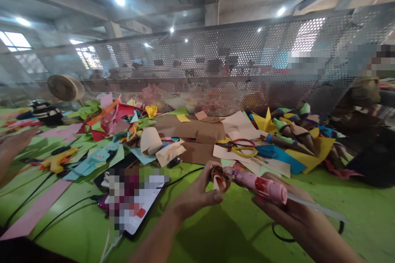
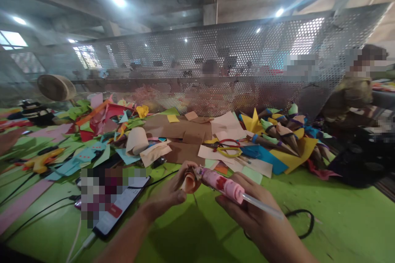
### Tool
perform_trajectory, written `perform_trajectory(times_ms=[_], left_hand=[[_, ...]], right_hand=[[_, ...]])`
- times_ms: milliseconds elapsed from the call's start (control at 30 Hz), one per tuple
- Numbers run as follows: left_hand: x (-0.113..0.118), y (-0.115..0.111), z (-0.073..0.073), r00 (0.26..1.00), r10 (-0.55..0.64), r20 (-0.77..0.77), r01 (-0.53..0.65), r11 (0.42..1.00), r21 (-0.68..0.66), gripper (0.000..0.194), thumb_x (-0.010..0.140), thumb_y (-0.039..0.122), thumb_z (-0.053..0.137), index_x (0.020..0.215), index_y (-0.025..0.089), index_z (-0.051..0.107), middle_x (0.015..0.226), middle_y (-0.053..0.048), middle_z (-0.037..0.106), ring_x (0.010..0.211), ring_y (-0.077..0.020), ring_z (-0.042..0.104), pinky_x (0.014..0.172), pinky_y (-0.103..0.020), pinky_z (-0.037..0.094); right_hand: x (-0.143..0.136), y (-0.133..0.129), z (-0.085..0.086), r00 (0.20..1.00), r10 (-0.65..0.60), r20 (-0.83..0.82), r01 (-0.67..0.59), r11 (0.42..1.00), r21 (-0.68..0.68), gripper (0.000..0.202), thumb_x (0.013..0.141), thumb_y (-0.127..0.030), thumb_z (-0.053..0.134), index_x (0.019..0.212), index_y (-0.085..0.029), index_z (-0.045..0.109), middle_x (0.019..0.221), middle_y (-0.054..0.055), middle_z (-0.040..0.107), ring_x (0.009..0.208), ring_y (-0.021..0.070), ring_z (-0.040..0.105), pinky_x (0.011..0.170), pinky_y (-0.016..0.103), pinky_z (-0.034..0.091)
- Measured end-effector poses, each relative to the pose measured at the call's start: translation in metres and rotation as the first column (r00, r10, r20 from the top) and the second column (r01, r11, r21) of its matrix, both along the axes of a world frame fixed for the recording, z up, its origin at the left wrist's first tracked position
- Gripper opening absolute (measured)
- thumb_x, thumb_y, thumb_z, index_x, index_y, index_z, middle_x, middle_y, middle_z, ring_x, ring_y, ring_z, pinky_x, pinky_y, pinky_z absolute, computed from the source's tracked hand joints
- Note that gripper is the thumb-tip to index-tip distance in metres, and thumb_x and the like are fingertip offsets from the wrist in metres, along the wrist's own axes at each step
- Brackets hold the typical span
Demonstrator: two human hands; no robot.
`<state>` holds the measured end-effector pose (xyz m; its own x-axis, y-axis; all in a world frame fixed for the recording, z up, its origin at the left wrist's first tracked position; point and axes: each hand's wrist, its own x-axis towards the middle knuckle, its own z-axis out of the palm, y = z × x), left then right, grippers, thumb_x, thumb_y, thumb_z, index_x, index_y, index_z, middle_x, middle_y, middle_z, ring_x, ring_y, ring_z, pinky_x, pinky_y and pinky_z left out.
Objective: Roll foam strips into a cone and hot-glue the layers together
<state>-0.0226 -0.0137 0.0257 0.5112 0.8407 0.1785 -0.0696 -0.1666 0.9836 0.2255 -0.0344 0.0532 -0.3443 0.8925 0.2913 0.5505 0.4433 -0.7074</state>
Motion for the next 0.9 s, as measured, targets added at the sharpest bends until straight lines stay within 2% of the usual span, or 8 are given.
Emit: perform_trajectory(times_ms=[200,400,700,900], left_hand=[[0.0018,-0.0017,0.0042,1.0,0.004,0.006,-0.004,1.0,-0.015,0.072,0.074,0.07,0.069,0.12,0.021,0.044,0.107,-0.004,0.046,0.103,-0.0229,0.042,0.093,-0.034,0.033],[0.0014,-0.0012,0.0003,1.0,-0.015,0.013,0.015,1.0,-0.013,0.07,0.074,0.068,0.07,0.12,0.021,0.045,0.103,-0.003,0.045,0.096,-0.0199,0.042,0.088,-0.032,0.034],[0.0017,-0.0019,0.0036,1.0,0.021,-0.017,-0.021,1.0,-0.005,0.073,0.072,0.072,0.069,0.119,0.021,0.044,0.107,-0.004,0.047,0.102,-0.0228,0.045,0.093,-0.035,0.036],[0.0017,-0.0027,0.0037,0.998,0.047,-0.048,-0.046,0.999,0.015,0.074,0.071,0.074,0.068,0.119,0.022,0.045,0.108,-0.005,0.048,0.105,-0.0239,0.046,0.095,-0.037,0.038]], right_hand=[[-0.0004,-0.0012,0.0009,0.998,0.021,-0.055,-0.022,1.0,-0.02,0.021,0.091,-0.043,0.06,0.081,-0.024,0.062,0.08,0.003,0.069,0.081,0.0227,0.07,0.069,0.029,0.058],[0.0003,0.0009,-0.0017,0.999,0.039,-0.025,-0.039,0.999,0.028,0.019,0.091,-0.04,0.06,0.08,-0.024,0.059,0.079,0.002,0.068,0.081,0.0223,0.07,0.066,0.027,0.057],[0.0022,0.0011,-0.0044,0.999,0.031,-0.043,-0.029,0.998,0.051,0.017,0.09,-0.038,0.062,0.081,-0.024,0.063,0.077,0.003,0.069,0.077,0.0221,0.069,0.062,0.027,0.056],[-0.0017,0.0028,-0.0008,0.997,0.018,-0.081,-0.014,0.999,0.051,0.021,0.087,-0.044,0.064,0.08,-0.024,0.066,0.078,0.004,0.07,0.078,0.0229,0.07,0.063,0.027,0.057]])
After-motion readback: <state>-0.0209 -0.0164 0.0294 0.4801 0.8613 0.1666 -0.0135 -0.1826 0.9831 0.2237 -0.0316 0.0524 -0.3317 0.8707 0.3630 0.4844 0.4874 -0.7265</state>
